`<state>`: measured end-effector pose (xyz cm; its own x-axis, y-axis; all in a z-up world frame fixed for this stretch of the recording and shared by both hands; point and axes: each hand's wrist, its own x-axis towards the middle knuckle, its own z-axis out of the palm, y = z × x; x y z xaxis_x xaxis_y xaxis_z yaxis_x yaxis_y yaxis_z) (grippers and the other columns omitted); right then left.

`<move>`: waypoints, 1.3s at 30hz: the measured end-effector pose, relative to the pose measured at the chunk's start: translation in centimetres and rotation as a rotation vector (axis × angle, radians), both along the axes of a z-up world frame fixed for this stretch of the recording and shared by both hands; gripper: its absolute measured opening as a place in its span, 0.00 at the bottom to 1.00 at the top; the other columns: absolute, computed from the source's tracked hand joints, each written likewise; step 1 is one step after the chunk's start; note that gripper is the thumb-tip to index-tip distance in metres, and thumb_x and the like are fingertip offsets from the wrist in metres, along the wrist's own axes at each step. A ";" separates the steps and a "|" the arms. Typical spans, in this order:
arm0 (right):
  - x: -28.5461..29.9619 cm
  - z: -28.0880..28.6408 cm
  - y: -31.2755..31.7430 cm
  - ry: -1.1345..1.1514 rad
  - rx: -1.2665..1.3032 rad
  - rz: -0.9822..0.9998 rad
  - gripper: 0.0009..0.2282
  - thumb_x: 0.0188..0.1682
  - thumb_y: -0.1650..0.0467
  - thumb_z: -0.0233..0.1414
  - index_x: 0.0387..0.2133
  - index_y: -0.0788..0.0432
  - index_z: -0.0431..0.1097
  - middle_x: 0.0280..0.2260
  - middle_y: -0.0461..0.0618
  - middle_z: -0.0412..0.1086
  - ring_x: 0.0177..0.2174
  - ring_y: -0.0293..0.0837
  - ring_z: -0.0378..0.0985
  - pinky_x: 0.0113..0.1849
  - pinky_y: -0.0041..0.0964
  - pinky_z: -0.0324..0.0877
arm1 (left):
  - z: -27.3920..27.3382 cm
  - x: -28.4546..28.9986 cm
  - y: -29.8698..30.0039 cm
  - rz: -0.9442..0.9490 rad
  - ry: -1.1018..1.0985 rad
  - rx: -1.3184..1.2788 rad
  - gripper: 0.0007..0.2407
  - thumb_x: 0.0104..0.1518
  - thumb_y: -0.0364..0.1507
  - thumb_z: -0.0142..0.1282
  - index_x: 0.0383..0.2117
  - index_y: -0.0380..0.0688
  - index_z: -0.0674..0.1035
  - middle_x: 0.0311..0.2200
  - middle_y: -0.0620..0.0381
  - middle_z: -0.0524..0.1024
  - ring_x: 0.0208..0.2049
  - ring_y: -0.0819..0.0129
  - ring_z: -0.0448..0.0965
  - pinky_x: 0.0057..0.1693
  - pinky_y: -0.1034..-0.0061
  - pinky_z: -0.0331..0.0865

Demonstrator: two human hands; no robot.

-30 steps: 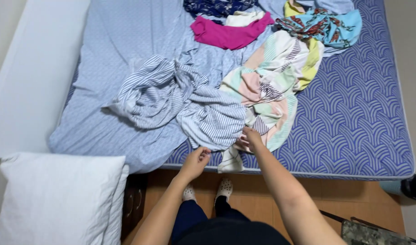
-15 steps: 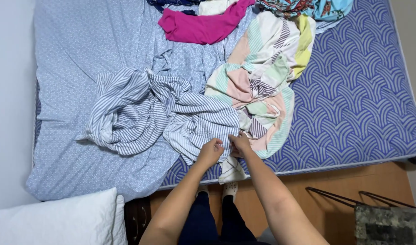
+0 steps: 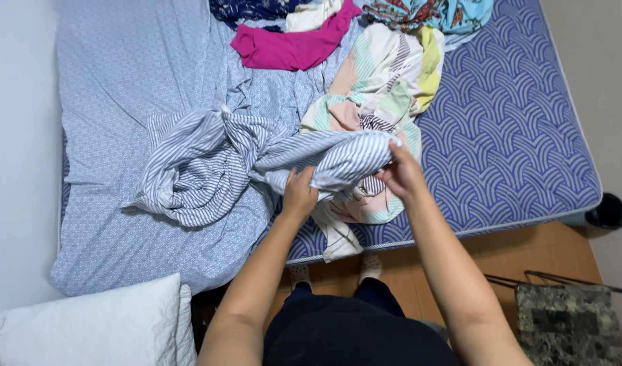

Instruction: The person puts a pillow into a striped pillowcase on a bed. They align the corners, pull the fabric over the pillow, and smooth the case. The person then places the finished pillow on the bed and picks up another pillowcase to repeat the process.

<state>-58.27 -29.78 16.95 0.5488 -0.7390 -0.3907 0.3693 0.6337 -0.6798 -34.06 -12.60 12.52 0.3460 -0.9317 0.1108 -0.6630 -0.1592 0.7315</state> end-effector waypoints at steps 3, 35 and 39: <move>-1.3 8.9 -0.6 -0.078 -0.069 -0.048 0.17 0.58 0.66 0.45 0.58 0.62 0.60 0.50 0.54 0.70 0.43 0.48 0.77 0.44 0.47 0.77 | 8.6 -0.9 -2.5 -0.042 0.124 -0.185 0.13 0.56 0.25 0.48 0.46 0.40 0.77 0.40 0.38 0.79 0.45 0.38 0.78 0.53 0.52 0.69; -28.3 8.3 -21.2 0.151 -0.489 -0.098 0.06 0.60 0.71 0.50 0.47 0.57 0.66 0.37 0.45 0.72 0.33 0.37 0.73 0.34 0.32 0.68 | 11.6 -31.6 -22.5 0.254 0.676 -0.315 0.09 0.62 0.29 0.57 0.45 0.40 0.77 0.34 0.56 0.78 0.35 0.71 0.76 0.43 0.76 0.72; -26.9 12.8 -16.9 0.177 -1.204 0.256 0.34 0.46 0.76 0.60 0.63 0.68 0.48 0.59 0.56 0.58 0.57 0.50 0.61 0.55 0.41 0.59 | 11.9 -35.9 -27.7 0.018 0.507 -0.379 0.11 0.60 0.30 0.58 0.46 0.40 0.78 0.38 0.52 0.82 0.39 0.67 0.82 0.48 0.73 0.75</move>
<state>-85.20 -46.66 29.75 0.7390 -0.5579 0.3776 0.1709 -0.3869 -0.9062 -69.95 -40.30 24.42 0.4569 -0.8536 0.2502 -0.2186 0.1649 0.9618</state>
